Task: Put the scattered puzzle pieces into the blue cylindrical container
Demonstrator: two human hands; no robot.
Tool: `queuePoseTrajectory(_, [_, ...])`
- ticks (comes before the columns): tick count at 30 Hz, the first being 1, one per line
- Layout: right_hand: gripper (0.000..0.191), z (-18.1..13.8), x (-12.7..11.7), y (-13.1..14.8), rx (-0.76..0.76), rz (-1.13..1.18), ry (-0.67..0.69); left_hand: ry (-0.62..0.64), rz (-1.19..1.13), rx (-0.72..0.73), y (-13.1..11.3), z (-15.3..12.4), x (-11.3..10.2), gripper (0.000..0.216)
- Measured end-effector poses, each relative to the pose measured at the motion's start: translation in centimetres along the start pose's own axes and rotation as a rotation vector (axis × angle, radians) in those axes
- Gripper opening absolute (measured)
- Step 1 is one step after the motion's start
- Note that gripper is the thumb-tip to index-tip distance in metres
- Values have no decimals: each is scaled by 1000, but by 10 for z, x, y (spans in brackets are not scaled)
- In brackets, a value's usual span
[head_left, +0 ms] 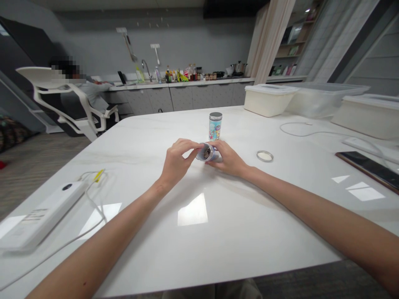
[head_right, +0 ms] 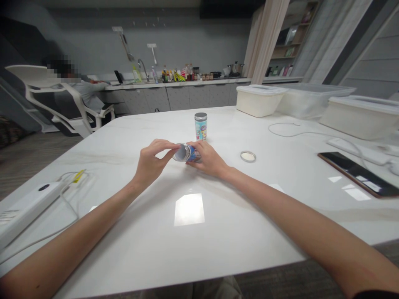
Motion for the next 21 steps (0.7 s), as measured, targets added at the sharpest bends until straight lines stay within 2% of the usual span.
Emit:
queuePoseTrajectory(3, [47, -2, 1, -15, 168, 13, -17, -31, 29, -82, 2, 1, -3, 12])
queuePoseTrajectory(6, [43, -8, -2, -44, 466, -22, -63, -1, 35, -156, 9, 0, -1, 15])
queuePoseTrajectory(9, [40, -15, -12, -71, 700, -113, -169, 107, 61, -214, 22, -7, 8, 17])
queuePoseTrajectory(13, [45, -20, -22, -89, 835, -80, -274, 289, 163, -274, 43, -23, 22, 18])
queuePoseTrajectory(14, [50, -21, -28, -90, 839, -62, -350, 342, 200, -282, 48, -28, 25, 18])
queuePoseTrajectory(16, [50, -23, -46, -85, 766, -58, -585, 439, 280, -285, 56, -37, 32, 20])
queuePoseTrajectory(18, [34, -22, -65, -70, 594, -88, -791, 508, 351, -267, 61, -44, 38, 24])
queuePoseTrajectory(19, [25, -19, -72, -60, 490, -98, -837, 531, 381, -249, 62, -45, 41, 28])
queuePoseTrajectory(21, [11, -6, -76, -40, 308, -98, -805, 568, 429, -195, 62, -45, 49, 37])
Point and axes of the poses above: each hand's wrist, its own z-axis towards the middle knuckle, its own x-axis out of the palm, y = z × x, the point moved 7 cm from there along z, towards the middle knuckle, and after that the axes turned 8 degrees about -y, right-handed, at the moved point
